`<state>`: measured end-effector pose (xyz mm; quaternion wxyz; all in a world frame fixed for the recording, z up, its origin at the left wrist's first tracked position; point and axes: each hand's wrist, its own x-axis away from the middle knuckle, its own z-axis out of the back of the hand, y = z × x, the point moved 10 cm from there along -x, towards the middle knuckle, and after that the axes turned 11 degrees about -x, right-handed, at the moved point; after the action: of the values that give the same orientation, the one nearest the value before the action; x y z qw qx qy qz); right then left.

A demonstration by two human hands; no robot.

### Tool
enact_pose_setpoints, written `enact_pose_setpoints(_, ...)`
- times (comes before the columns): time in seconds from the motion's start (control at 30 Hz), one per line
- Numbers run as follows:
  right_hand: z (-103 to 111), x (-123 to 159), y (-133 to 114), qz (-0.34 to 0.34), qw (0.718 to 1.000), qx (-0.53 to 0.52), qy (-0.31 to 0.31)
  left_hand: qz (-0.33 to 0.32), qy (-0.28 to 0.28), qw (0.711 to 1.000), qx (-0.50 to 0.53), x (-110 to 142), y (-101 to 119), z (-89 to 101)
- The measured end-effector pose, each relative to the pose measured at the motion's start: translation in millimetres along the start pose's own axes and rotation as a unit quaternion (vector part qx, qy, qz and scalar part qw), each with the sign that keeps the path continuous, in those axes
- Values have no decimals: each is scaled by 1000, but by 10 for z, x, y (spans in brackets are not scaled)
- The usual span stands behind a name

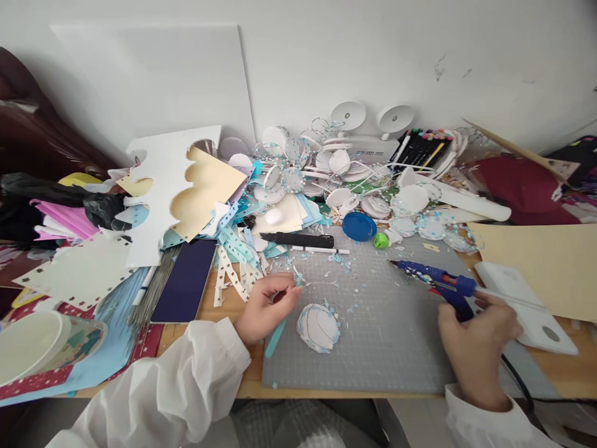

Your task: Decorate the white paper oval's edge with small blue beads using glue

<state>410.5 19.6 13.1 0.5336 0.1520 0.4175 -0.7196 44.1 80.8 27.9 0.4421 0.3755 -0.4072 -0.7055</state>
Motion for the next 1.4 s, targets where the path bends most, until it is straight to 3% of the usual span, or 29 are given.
enact_pose_setpoints(0.13, -213, -5, -162, 59, 992, 58, -91, -15, 1, 1000, 4, -5, 3, -15)
enact_pose_setpoints(0.2, -214, -49, -276, 72, 991, 43, -99, -16, 2, 1000, -3, -11, -7, -20)
enact_pose_setpoints(0.27, -124, -146, -340, 39, 996, 33, -69, -15, 0, 1000, -12, -17, -18, -30)
enact_pose_setpoints(0.37, 48, -288, -382, -73, 997, 34, 0, -19, -5, 1000, -20, -24, -22, -47)
enact_pose_setpoints(0.43, 37, -357, -526, -99, 995, 9, 3, -26, -3, 999, -28, -25, -14, -47)
enact_pose_setpoints(0.63, -321, -394, -1184, -4, 995, -96, -41, -29, 1, 999, -41, -19, -17, -46)
enact_pose_setpoints(0.77, -613, -270, -1451, 38, 981, -171, -87, -30, 8, 998, -48, -25, -29, -31)
enact_pose_setpoints(0.97, -681, -124, -1530, 47, 956, -263, -121, -52, 12, 996, -72, -36, 40, -30)
enact_pose_setpoints(1.13, -605, -105, -1669, 106, 944, -284, -130, -73, -2, 993, -96, -23, 107, -87)
enact_pose_setpoints(1.4, -627, -70, -1712, 135, 932, -296, -162, -73, -20, 991, -106, 17, 94, -147)
